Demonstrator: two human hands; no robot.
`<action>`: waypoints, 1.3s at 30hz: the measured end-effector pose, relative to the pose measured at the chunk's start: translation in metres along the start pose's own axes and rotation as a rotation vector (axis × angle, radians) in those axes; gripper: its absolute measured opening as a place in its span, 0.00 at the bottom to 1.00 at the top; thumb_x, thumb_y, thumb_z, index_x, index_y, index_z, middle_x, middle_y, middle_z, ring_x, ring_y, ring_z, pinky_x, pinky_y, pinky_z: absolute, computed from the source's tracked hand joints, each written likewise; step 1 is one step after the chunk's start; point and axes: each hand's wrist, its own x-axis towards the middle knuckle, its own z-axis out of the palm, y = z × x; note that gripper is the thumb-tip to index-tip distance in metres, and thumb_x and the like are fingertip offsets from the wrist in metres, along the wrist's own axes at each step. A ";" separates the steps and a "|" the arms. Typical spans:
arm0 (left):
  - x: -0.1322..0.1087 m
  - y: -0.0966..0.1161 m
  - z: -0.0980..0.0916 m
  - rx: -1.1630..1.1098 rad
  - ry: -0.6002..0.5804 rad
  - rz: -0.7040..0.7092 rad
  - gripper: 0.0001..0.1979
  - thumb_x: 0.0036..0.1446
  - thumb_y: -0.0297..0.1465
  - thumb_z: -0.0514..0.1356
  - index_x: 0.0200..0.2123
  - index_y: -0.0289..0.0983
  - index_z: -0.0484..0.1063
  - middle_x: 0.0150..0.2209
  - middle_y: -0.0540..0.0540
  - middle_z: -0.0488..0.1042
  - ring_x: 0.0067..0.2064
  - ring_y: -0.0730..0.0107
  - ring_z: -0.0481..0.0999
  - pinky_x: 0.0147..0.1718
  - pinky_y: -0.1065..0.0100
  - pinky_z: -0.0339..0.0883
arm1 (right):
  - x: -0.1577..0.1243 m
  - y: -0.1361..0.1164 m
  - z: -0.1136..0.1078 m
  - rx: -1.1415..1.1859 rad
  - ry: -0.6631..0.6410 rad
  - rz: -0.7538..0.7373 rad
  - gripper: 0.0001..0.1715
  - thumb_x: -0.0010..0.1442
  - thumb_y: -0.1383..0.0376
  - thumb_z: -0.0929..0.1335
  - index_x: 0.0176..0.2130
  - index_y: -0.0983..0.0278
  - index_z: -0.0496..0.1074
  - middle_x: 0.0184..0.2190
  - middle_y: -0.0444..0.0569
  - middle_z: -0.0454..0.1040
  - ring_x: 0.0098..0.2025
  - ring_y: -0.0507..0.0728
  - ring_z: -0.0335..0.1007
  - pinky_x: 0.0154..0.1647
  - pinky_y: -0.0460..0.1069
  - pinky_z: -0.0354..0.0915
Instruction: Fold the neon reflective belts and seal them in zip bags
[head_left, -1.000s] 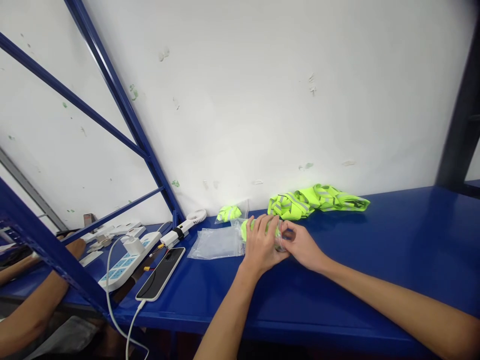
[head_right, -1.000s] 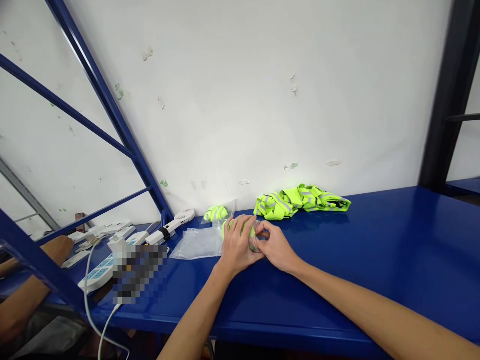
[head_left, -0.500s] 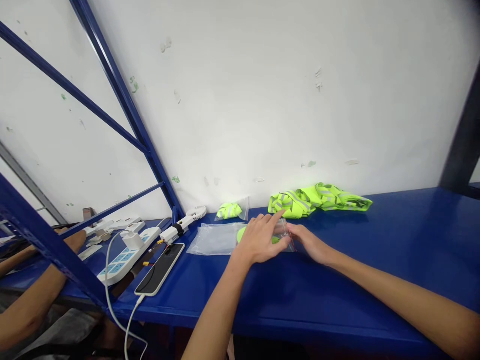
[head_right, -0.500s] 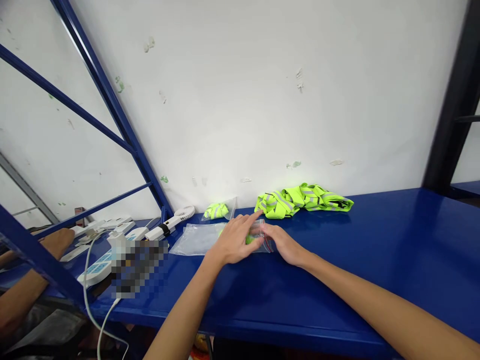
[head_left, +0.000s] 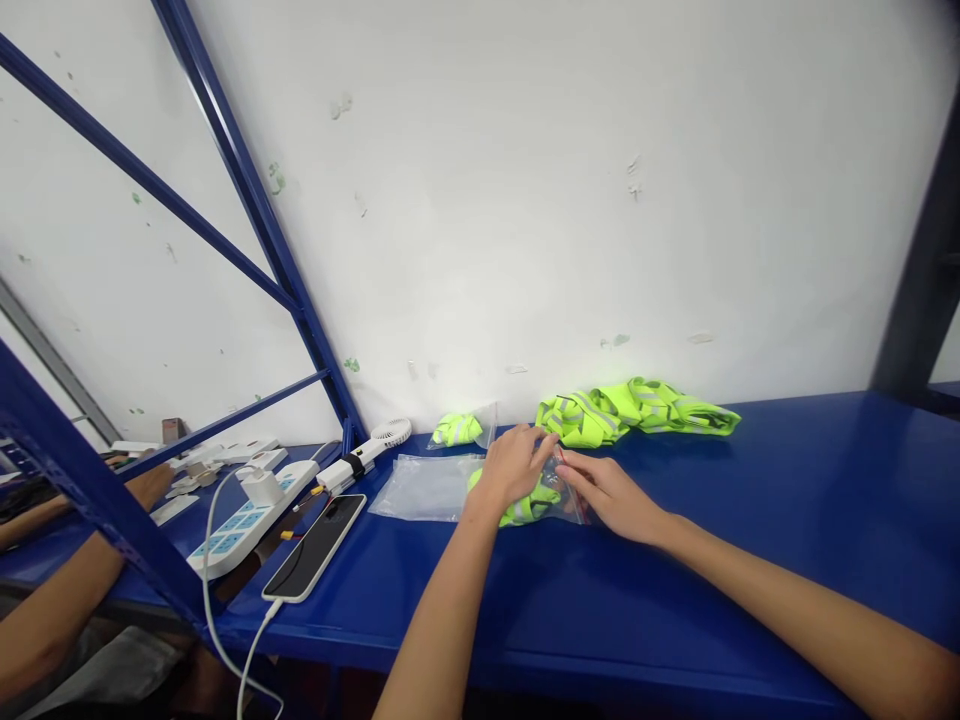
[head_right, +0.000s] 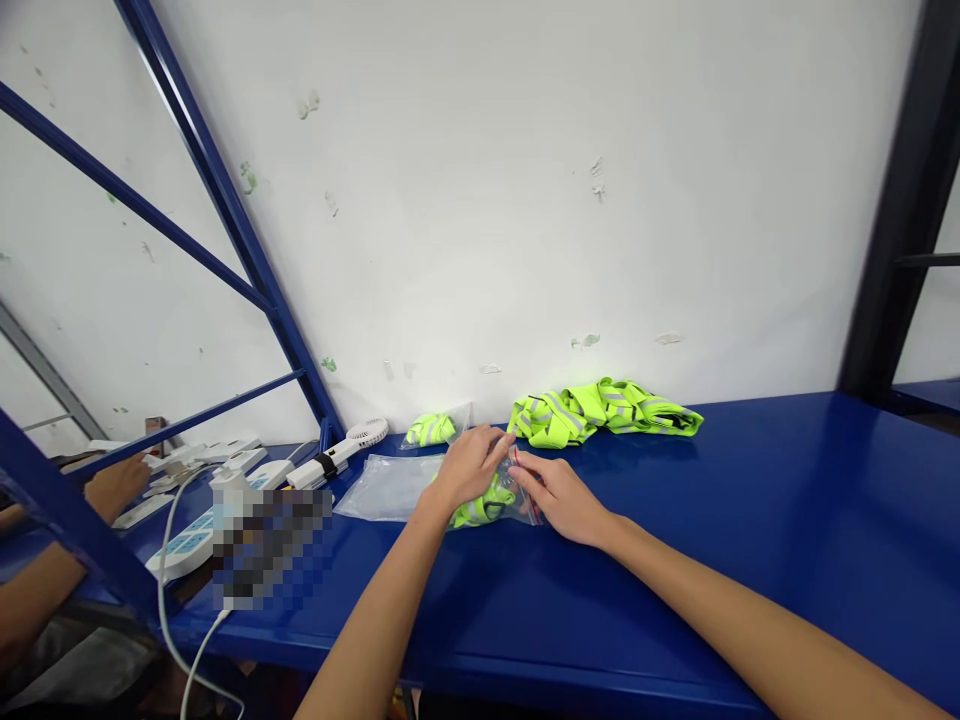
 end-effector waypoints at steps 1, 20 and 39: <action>0.000 -0.001 0.003 -0.005 0.018 -0.003 0.24 0.68 0.44 0.41 0.36 0.40 0.73 0.34 0.46 0.73 0.38 0.66 0.73 0.35 0.69 0.59 | 0.001 0.003 0.000 0.028 0.011 0.023 0.21 0.66 0.52 0.60 0.47 0.63 0.70 0.26 0.45 0.75 0.21 0.55 0.71 0.25 0.49 0.66; -0.003 -0.009 0.021 -0.281 0.040 -0.062 0.11 0.65 0.36 0.47 0.36 0.39 0.67 0.29 0.51 0.73 0.32 0.69 0.71 0.32 0.70 0.59 | 0.011 0.014 0.004 0.228 0.215 0.136 0.16 0.52 0.57 0.72 0.28 0.62 0.63 0.22 0.39 0.65 0.22 0.51 0.64 0.24 0.46 0.62; -0.002 -0.001 0.018 -0.015 0.124 -0.163 0.11 0.68 0.36 0.44 0.43 0.41 0.63 0.38 0.47 0.77 0.39 0.63 0.76 0.35 0.67 0.61 | 0.012 0.030 0.000 0.049 0.037 0.167 0.20 0.58 0.52 0.66 0.32 0.66 0.77 0.21 0.46 0.74 0.24 0.55 0.68 0.27 0.48 0.63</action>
